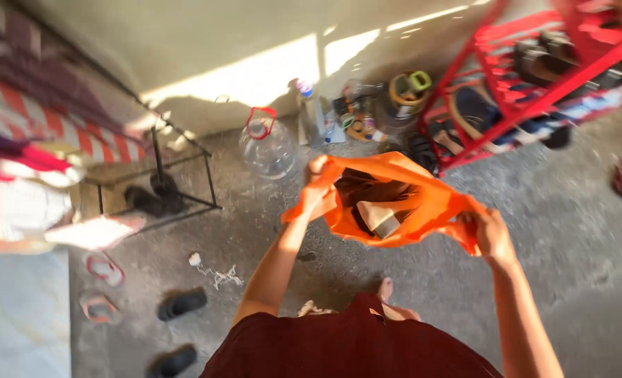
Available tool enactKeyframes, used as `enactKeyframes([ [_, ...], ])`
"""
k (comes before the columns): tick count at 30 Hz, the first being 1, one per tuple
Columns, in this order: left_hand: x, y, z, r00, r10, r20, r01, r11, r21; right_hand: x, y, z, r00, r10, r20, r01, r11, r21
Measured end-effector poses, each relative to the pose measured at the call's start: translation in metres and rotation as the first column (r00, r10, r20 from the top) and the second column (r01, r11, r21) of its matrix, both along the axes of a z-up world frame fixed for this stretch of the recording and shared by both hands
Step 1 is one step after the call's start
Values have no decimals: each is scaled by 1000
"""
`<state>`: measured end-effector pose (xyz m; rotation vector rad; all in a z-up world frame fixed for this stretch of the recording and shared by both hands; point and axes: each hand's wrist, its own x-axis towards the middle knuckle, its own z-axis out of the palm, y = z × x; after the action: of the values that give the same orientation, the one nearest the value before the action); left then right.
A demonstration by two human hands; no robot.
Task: The person takes an orange bag from another person, places two shoes into the bag from the floor, picks up another shoe from the floor and adds it to the bag, and then picks up a black sock.
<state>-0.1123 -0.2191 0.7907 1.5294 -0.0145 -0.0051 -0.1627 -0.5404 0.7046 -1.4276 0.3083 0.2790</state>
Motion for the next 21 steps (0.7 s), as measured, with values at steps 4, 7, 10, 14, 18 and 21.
enactKeyframes([
  [4,-8,-90,14,959,-230,164,199,962,185,-72,-59,69,999,1,50,19,920,-392],
  [7,-3,-170,-29,914,-321,247,234,917,323,-113,-127,100,952,-305,-17,304,937,172],
  [10,-2,-263,-90,880,-405,249,279,864,420,-144,-179,112,944,-308,122,302,951,59],
  [14,9,-365,-148,867,-482,128,367,790,491,-165,-278,127,845,-533,41,524,840,141],
  [18,35,-439,-188,749,-656,-98,563,551,616,-160,-374,135,813,-575,86,568,817,94],
  [21,55,-491,-220,614,-735,-287,671,295,680,-137,-431,140,801,-596,53,591,802,87],
])
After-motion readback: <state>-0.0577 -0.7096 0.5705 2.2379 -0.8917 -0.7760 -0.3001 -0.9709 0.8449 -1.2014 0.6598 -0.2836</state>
